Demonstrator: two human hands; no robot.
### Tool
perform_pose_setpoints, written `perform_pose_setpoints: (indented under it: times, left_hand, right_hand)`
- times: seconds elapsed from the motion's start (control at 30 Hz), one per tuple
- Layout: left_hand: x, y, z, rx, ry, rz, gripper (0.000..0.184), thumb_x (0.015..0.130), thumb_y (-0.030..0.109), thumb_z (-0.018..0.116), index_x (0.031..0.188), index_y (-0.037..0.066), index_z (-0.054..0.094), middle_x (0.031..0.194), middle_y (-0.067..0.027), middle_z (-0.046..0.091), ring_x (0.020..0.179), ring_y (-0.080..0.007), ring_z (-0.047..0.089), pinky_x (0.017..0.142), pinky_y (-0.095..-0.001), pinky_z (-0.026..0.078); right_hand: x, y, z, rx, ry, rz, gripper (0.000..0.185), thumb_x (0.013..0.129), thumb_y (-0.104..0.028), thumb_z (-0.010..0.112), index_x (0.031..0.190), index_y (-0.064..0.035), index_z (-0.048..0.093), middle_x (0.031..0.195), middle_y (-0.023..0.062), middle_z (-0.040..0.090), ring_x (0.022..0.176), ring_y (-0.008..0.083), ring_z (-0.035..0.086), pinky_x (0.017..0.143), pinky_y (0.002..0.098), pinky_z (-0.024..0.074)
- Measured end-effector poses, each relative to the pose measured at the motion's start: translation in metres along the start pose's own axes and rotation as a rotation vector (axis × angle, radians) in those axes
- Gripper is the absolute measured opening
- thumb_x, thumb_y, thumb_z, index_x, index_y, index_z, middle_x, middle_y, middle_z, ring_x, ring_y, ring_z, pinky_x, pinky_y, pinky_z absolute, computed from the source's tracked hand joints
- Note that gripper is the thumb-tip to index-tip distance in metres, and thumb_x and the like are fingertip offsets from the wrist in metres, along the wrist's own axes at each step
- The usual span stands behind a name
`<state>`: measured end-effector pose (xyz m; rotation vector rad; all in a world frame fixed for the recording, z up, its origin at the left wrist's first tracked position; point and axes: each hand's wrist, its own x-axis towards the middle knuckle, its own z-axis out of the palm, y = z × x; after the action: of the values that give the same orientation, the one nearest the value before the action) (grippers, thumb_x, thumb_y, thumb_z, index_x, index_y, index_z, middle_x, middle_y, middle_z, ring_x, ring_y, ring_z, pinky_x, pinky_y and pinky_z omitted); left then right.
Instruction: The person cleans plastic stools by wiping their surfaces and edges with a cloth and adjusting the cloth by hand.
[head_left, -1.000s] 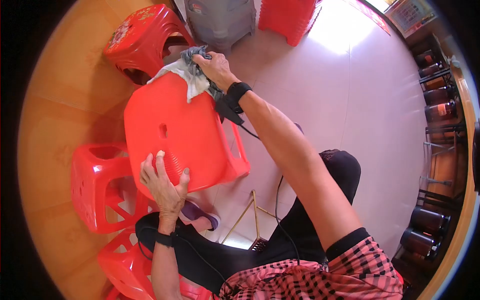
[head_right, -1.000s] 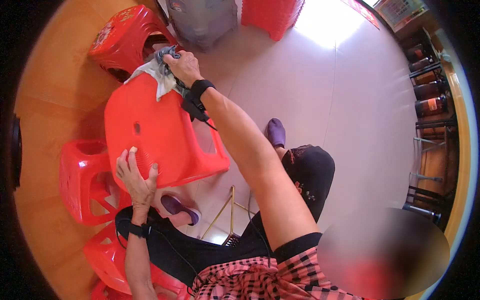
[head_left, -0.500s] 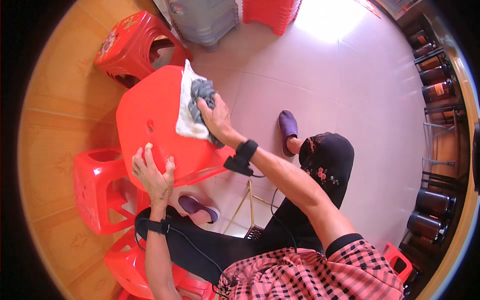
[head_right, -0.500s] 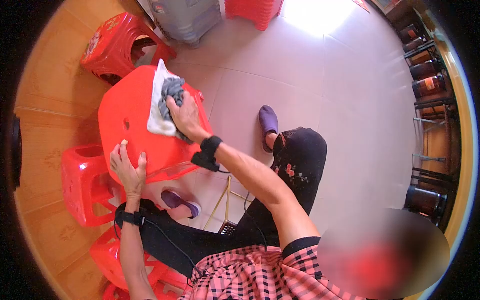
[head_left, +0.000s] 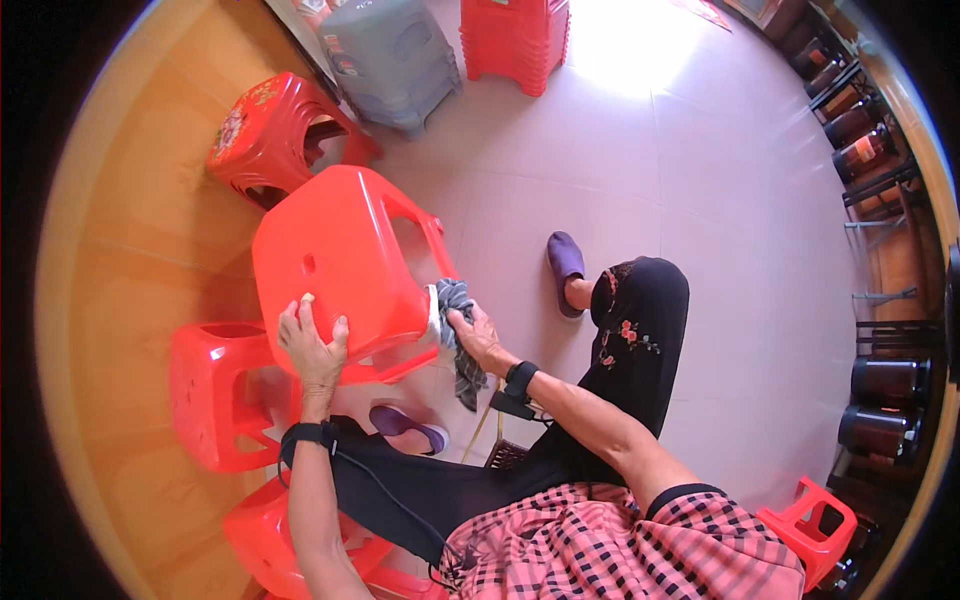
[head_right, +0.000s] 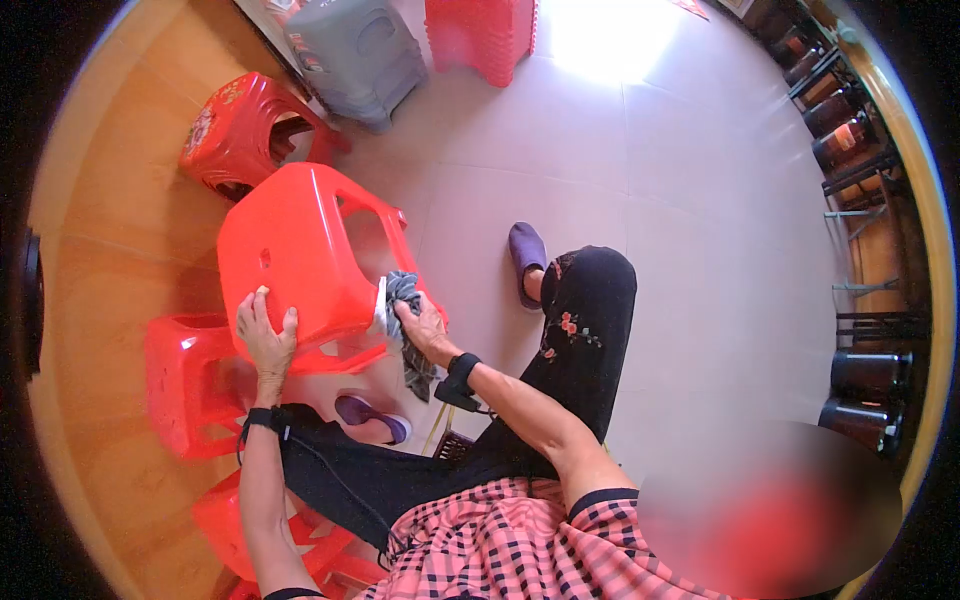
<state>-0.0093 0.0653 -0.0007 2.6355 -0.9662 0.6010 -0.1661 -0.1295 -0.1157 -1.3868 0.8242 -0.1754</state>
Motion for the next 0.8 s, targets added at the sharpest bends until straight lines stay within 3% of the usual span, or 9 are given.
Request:
perform_pose_setpoints:
  times: [0.03, 0.23, 0.37, 0.47, 0.53, 0.57, 0.77, 0.8]
  left_hand:
    - [0.0, 0.0, 0.0, 0.002, -0.002, 0.008, 0.063, 0.075, 0.041, 0.065, 0.124, 0.005, 0.05, 0.119, -0.0187, 0.045, 0.113, -0.0365, 0.043, 0.095, -0.0492, 0.032]
    - [0.0, -0.001, 0.004, -0.014, 0.013, 0.035, 0.063, 0.075, 0.043, 0.064, 0.123, 0.004, 0.051, 0.117, -0.018, 0.046, 0.113, -0.0355, 0.043, 0.095, -0.0485, 0.032]
    - [-0.001, -0.002, 0.004, -0.032, 0.014, 0.036, 0.062, 0.075, 0.043, 0.064, 0.122, 0.004, 0.051, 0.116, -0.0173, 0.046, 0.113, -0.0348, 0.043, 0.095, -0.0482, 0.032]
    - [-0.002, 0.002, 0.001, -0.014, 0.027, 0.048, 0.062, 0.074, 0.04, 0.065, 0.121, 0.003, 0.051, 0.116, -0.0178, 0.046, 0.112, -0.0349, 0.043, 0.095, -0.0479, 0.032]
    - [-0.002, 0.006, -0.004, -0.055, 0.013, 0.053, 0.061, 0.073, 0.038, 0.066, 0.121, 0.003, 0.051, 0.116, -0.018, 0.045, 0.113, -0.0349, 0.043, 0.095, -0.0477, 0.032]
    - [-0.005, 0.007, -0.008, -0.094, -0.02, 0.06, 0.061, 0.072, 0.036, 0.066, 0.121, 0.003, 0.051, 0.116, -0.0182, 0.045, 0.113, -0.0349, 0.042, 0.095, -0.0476, 0.032]
    - [-0.004, -0.008, -0.013, -0.15, -0.098, 0.11, 0.059, 0.072, 0.028, 0.066, 0.123, 0.003, 0.049, 0.123, -0.0194, 0.042, 0.117, -0.0364, 0.039, 0.1, -0.0486, 0.029]
    - [-0.002, -0.011, -0.015, -0.174, -0.14, 0.132, 0.059, 0.073, 0.026, 0.066, 0.124, 0.002, 0.048, 0.125, -0.0198, 0.041, 0.118, -0.0372, 0.038, 0.101, -0.0493, 0.028]
  right_hand:
    - [0.003, -0.001, -0.003, 0.016, -0.027, 0.008, 0.05, 0.083, -0.04, 0.055, 0.119, -0.0064, 0.055, 0.107, 0.0167, 0.062, 0.102, 0.0275, 0.058, 0.09, 0.0386, 0.0441]
    - [0.003, -0.006, -0.008, 0.055, -0.109, -0.037, 0.045, 0.084, -0.038, 0.055, 0.113, -0.003, 0.053, 0.106, 0.0174, 0.062, 0.103, 0.0285, 0.058, 0.091, 0.0382, 0.0428]
    - [0.007, -0.012, -0.003, 0.106, -0.05, -0.064, 0.05, 0.085, -0.038, 0.054, 0.12, -0.0029, 0.054, 0.113, 0.0147, 0.061, 0.106, 0.0242, 0.056, 0.093, 0.0355, 0.0427]
    - [0.009, -0.03, -0.015, 0.135, -0.163, -0.129, 0.047, 0.086, -0.035, 0.054, 0.119, -0.0018, 0.054, 0.108, 0.0106, 0.062, 0.099, 0.0192, 0.057, 0.089, 0.0331, 0.0443]
    - [0.032, -0.031, -0.023, 0.125, -0.385, -0.069, 0.044, 0.086, -0.035, 0.054, 0.113, -0.0006, 0.057, 0.1, 0.0061, 0.062, 0.091, 0.0138, 0.057, 0.084, 0.0301, 0.0456]
    - [0.029, -0.033, -0.024, 0.055, -0.371, -0.107, 0.042, 0.085, -0.035, 0.053, 0.108, -0.0002, 0.06, 0.094, 0.0031, 0.062, 0.086, 0.0108, 0.056, 0.081, 0.0283, 0.0459]
    - [0.004, -0.025, -0.026, -0.053, -0.39, -0.096, 0.045, 0.085, -0.037, 0.053, 0.108, 0.0016, 0.062, 0.094, 0.0057, 0.064, 0.086, 0.0125, 0.057, 0.082, 0.0294, 0.0463]
    - [0.001, -0.022, -0.018, 0.038, -0.384, -0.101, 0.045, 0.084, -0.037, 0.055, 0.105, 0.0016, 0.063, 0.092, 0.0101, 0.066, 0.085, 0.0167, 0.06, 0.081, 0.0318, 0.0474]
